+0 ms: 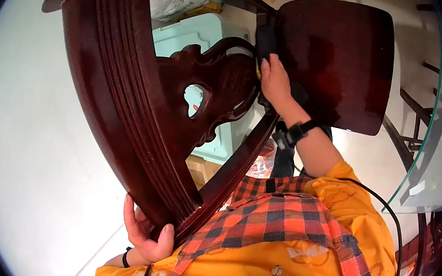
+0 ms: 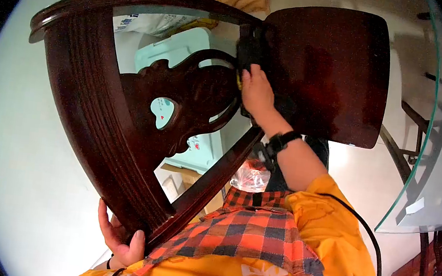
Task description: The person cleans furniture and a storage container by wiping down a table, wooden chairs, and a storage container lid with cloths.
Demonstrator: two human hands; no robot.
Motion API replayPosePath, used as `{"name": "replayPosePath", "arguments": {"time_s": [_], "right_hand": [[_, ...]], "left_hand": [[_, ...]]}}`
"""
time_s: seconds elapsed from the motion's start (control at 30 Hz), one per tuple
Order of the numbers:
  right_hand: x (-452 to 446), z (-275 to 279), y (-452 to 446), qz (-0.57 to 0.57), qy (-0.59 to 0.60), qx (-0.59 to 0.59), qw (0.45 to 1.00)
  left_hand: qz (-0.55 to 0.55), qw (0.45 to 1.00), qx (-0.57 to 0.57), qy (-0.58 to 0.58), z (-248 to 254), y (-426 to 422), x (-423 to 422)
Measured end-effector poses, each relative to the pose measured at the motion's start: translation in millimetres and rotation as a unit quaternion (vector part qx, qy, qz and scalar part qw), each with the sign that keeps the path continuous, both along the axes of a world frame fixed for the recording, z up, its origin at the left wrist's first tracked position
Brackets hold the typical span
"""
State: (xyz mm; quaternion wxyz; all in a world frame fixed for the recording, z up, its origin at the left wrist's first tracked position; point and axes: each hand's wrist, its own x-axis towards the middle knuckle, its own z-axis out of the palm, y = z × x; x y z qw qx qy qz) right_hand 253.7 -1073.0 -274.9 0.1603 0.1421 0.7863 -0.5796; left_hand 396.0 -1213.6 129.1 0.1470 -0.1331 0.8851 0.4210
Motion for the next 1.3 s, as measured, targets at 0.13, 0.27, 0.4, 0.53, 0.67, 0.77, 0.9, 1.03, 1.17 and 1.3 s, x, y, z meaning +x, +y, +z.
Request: {"name": "replayPosePath", "arguments": {"time_s": [0.13,0.27,0.4,0.53,0.67,0.77,0.9,1.03,1.17,1.3], "right_hand": [[1.9,34.7,3.2,-0.065,0.136,-0.123,0.981],[-22.2,73.8,18.0,0.064,0.181,-0.114,0.975],[-25.1,47.3,38.8,0.167,0.124,0.01,0.978],[-23.9,65.9,35.1,0.113,0.161,-0.062,0.978],[-51.7,82.9,29.4,0.107,0.267,-0.062,0.956],[-60.5,73.9,36.3,0.101,0.232,-0.105,0.962],[-76.4,82.8,37.3,0.107,0.347,-0.026,0.932],[-74.4,81.0,44.2,0.195,0.415,0.063,0.886],[-63.4,85.9,34.9,0.123,0.475,0.083,0.868],[-53.8,82.3,26.6,0.072,0.466,0.113,0.874]], "left_hand": [[-0.031,1.0,-0.003,-0.002,-0.7,-5.4,0.9],[-0.018,1.0,-0.016,0.006,0.3,-2.6,2.0],[-0.011,1.0,-0.001,0.003,-0.4,-3.2,1.9],[0.019,0.999,0.011,0.023,-4.7,-3.8,5.3],[-0.003,1.0,0.009,0.018,-2.4,-7.8,7.4],[0.035,0.999,0.011,0.033,-6.2,-5.2,7.0],[-0.01,0.999,0.027,0.015,-2.7,-6.4,5.8],[-0.006,0.999,0.032,0.019,-3.1,-7.7,7.1],[0.016,1.0,0.018,0.008,-1.6,-6.9,9.3],[0.013,0.999,0.017,0.029,-5.4,-4.1,8.3]]}}
